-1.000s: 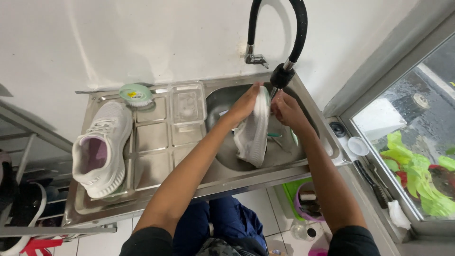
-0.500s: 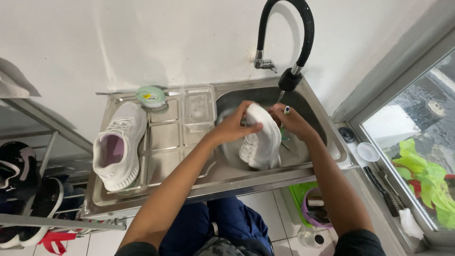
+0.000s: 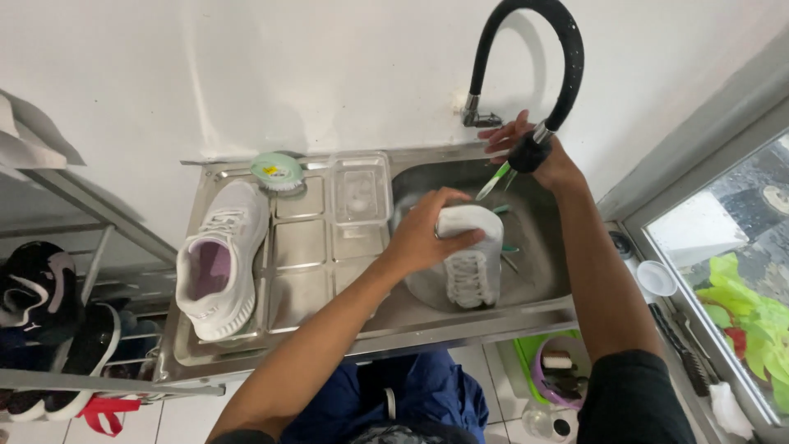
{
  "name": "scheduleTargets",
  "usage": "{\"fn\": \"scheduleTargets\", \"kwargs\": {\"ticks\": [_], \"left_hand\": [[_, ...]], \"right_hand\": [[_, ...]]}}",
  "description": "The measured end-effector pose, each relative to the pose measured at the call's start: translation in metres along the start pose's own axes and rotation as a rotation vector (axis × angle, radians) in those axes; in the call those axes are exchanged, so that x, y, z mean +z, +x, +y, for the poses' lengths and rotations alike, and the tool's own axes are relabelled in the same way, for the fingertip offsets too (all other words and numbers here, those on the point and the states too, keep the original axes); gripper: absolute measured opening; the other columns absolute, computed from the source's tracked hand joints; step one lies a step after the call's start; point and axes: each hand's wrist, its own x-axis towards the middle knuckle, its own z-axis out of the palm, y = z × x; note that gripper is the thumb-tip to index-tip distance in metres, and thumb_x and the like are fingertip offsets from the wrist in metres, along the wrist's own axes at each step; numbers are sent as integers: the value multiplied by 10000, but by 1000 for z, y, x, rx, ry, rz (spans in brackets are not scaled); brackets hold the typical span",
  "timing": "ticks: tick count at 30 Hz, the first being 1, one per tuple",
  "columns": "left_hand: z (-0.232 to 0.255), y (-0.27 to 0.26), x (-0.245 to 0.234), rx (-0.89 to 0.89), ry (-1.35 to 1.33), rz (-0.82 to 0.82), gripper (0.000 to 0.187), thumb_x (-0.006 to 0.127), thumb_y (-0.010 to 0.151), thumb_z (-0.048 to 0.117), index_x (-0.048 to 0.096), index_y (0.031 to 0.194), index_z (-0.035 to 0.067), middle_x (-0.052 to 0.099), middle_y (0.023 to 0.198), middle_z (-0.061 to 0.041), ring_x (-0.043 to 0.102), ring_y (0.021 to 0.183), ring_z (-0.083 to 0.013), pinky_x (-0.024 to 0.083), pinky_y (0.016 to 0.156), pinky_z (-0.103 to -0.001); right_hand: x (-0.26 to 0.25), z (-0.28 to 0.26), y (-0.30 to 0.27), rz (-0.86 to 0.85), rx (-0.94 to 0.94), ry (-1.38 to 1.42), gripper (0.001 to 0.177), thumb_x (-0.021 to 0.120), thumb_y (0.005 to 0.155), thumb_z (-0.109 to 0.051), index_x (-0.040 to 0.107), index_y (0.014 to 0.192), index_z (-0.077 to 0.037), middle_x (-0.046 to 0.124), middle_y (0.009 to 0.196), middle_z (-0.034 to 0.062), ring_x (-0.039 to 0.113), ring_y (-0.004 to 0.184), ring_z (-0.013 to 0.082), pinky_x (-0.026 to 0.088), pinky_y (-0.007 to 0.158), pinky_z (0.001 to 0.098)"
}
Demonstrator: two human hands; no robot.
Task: Cleaning the upper and sole of a white sneaker using a toothbrush and cleaning solution over a sink.
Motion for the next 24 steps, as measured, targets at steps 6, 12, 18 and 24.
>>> {"fn": "scheduleTargets", "kwargs": {"ticks": [6, 12, 18, 24], "left_hand": [[-16, -4, -9, 66, 98, 75, 578, 719, 838, 609, 611, 1346, 356, 631, 1103, -66, 650, 1140, -369, 522, 978, -512], [-18, -2, -12, 32, 73, 63, 682, 628, 874, 698, 507, 1479, 407, 652, 1146, -71, 654, 1155, -348, 523, 980, -476], [-15, 5, -20, -61, 8, -63, 676, 629, 867, 670, 503, 1471, 394, 568, 1362, -66, 565, 1300, -381, 474, 1081, -528], [-13, 6, -31, -22, -48, -135, 704, 718, 825, 604, 508, 1435, 320, 543, 1388, -85, 537, 1317, -439, 434, 1100, -590]], "right_hand": [[-5, -12, 21, -77, -85, 106, 695, 418, 1042, -629, 558, 1408, -55, 651, 1358, 131, 651, 1185, 269, 569, 943, 417], [-11, 85, -10, 314, 225, -247, 319, 712, 978, -338, 683, 1010, -22, 697, 809, 170, 679, 596, 285, 519, 488, 418], [-17, 147, 8, -198, 335, -935, 462, 550, 892, -112, 508, 1279, 137, 640, 1008, 311, 693, 845, 414, 479, 646, 471], [31, 87, -15, -278, 298, -1127, 365, 538, 983, -324, 590, 1287, -128, 695, 1229, 234, 657, 1091, 505, 520, 852, 614]]}}
